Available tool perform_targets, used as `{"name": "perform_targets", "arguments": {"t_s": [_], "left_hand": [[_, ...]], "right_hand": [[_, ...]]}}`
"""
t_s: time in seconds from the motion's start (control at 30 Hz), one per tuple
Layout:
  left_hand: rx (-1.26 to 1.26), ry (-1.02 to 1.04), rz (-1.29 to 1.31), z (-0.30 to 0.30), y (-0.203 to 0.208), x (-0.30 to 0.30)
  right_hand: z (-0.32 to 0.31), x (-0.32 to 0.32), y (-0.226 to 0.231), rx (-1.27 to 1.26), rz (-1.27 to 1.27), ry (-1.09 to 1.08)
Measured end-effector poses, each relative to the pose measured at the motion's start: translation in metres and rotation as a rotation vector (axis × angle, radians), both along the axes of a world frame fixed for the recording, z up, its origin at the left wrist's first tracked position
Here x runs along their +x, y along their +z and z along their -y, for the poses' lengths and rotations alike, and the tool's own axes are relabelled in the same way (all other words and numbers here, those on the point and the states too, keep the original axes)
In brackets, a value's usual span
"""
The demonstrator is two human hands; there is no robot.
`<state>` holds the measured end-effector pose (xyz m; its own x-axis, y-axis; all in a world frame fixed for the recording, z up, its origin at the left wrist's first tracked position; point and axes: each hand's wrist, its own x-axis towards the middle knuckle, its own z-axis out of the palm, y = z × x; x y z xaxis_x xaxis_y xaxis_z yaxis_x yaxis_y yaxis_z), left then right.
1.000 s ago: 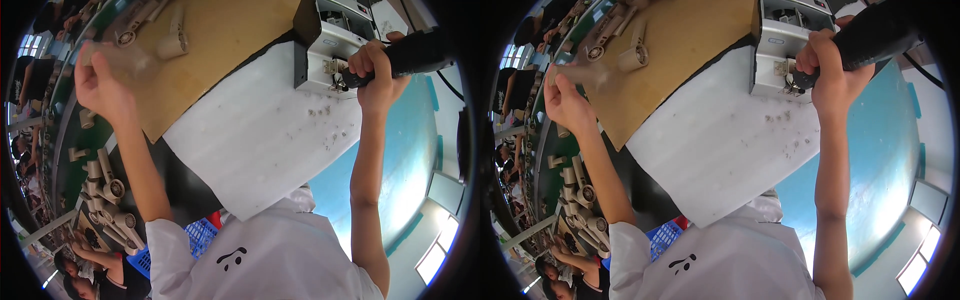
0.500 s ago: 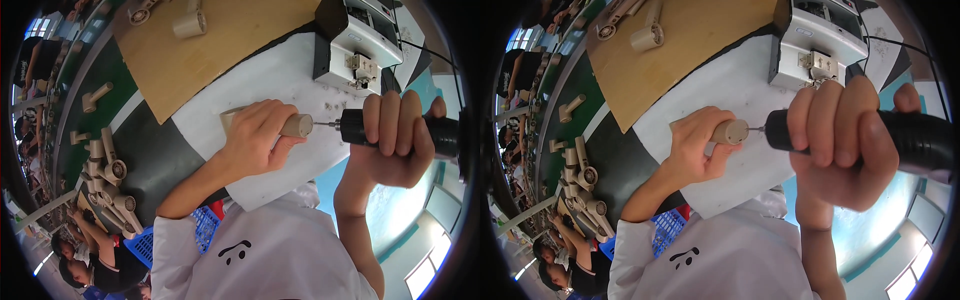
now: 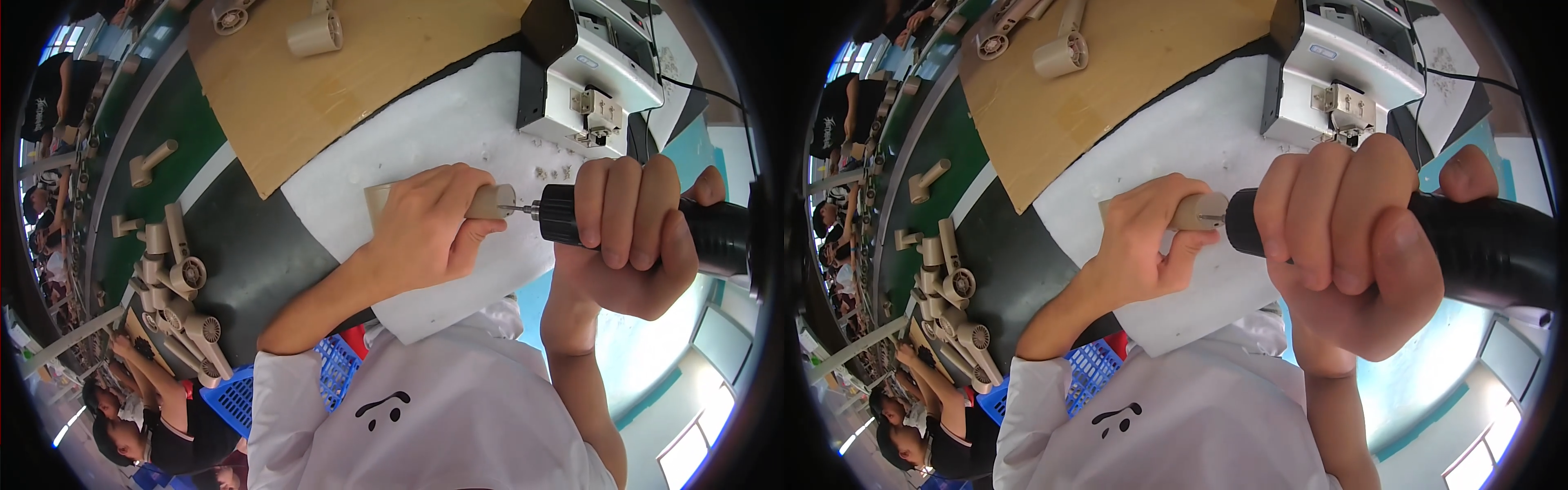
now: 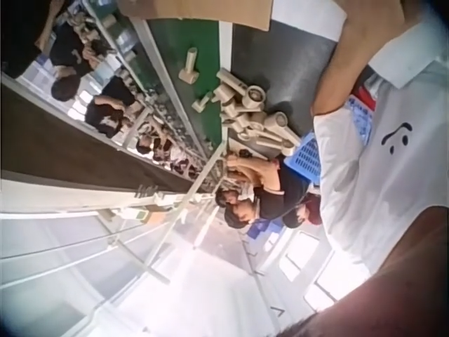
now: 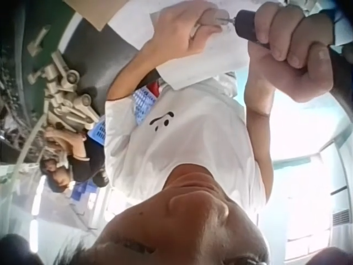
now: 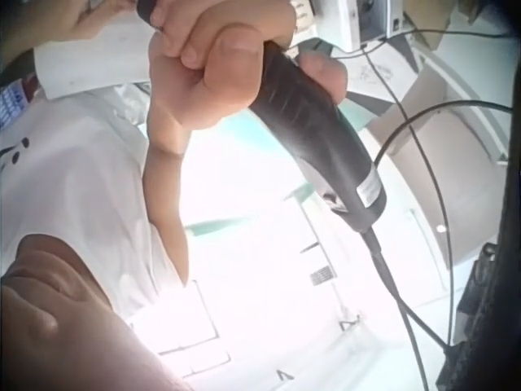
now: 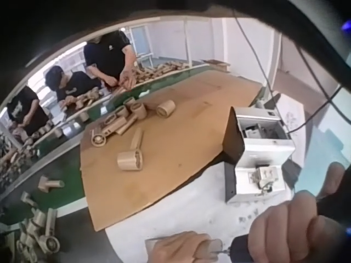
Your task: The person assembles portable handheld fans by screwing plastic handle components together with an electric screwdriver.
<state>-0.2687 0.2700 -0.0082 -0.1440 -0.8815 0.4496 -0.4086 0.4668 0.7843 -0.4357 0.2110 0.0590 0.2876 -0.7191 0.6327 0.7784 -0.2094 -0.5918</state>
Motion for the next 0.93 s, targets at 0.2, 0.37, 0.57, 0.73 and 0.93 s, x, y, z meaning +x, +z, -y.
{"name": "perform_targets", "arguments": {"t_s": [0.2,0.37,0.57,0.73,0.93], "left_hand": [[0.030,-0.032,0.031,0.003,0.001,0.006],[0.100,0.054,0.064,-0.003,0.003,0.018],[0.075,0.044,0.077,-0.004,0.003,0.016],[0.106,0.038,0.077,-0.002,0.001,0.017],[0.110,0.025,0.073,-0.004,0.003,0.017]], "right_hand": [[0.020,-0.014,-0.013,0.133,-0.011,-0.438],[0.063,-0.041,-0.007,0.124,-0.291,-0.939],[0.068,-0.032,-0.014,0.122,-0.347,-0.947],[0.068,-0.030,-0.019,0.215,-0.463,-0.931],[0.032,-0.023,-0.042,0.473,-0.208,-0.549]]}}
